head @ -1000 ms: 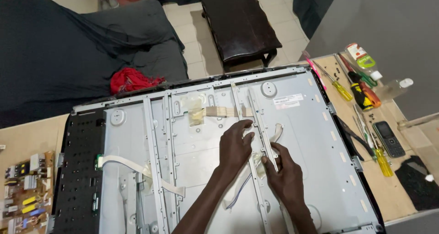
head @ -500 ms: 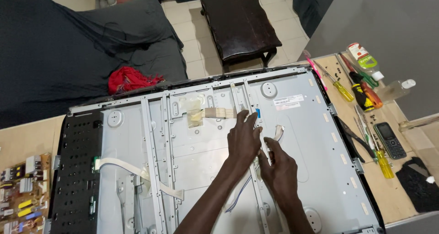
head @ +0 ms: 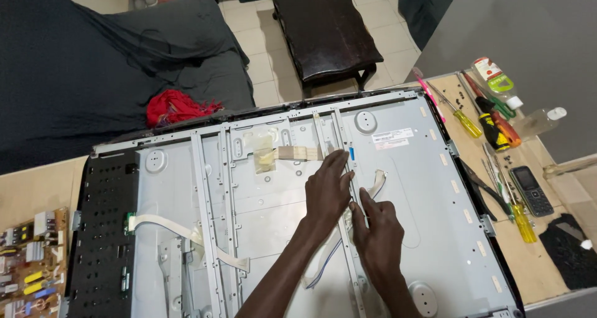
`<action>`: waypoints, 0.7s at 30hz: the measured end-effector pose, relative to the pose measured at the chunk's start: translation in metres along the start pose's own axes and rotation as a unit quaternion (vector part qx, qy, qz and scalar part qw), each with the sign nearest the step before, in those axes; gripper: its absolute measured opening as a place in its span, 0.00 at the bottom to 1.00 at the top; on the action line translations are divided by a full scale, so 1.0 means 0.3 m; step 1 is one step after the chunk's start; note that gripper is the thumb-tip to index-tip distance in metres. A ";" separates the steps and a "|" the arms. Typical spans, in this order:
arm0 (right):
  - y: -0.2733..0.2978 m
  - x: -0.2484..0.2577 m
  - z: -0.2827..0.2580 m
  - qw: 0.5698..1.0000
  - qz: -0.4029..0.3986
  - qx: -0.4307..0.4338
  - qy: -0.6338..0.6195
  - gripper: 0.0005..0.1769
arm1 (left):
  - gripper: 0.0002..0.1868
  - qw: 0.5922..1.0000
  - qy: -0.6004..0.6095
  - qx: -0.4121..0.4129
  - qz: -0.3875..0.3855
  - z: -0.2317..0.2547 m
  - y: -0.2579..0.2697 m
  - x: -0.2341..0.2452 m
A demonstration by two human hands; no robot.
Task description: The person assembles the internal frame of a disassembled electronic device, likely a television. They pick up metal rails and plastic components from a table and attach them to the back of the device's chassis, aligning and securing the parts by hand.
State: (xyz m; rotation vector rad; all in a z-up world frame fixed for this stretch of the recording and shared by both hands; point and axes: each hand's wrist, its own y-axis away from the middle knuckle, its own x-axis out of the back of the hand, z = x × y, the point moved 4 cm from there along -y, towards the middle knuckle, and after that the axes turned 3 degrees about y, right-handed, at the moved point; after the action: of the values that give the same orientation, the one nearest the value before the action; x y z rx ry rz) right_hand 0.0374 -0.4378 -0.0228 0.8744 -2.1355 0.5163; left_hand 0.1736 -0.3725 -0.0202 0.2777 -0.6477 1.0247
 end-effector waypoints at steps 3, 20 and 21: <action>-0.001 -0.009 0.016 1.000 0.001 0.029 -0.006 0.24 | 0.24 1.000 0.018 0.008 -0.006 0.003 0.007 0.003; -0.016 -0.002 0.005 1.000 -0.019 0.005 0.003 0.25 | 0.24 1.000 -0.022 -0.007 -0.009 -0.021 0.006 -0.014; -0.020 0.001 0.004 1.000 -0.014 0.010 0.003 0.24 | 0.24 0.999 -0.028 -0.017 -0.009 -0.018 0.003 -0.015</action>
State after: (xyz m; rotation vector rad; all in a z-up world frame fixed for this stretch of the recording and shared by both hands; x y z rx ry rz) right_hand 0.0410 -0.4426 -0.0228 0.9120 -2.1131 0.5262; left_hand 0.1731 -0.3726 -0.0272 0.2837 -0.7108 0.9907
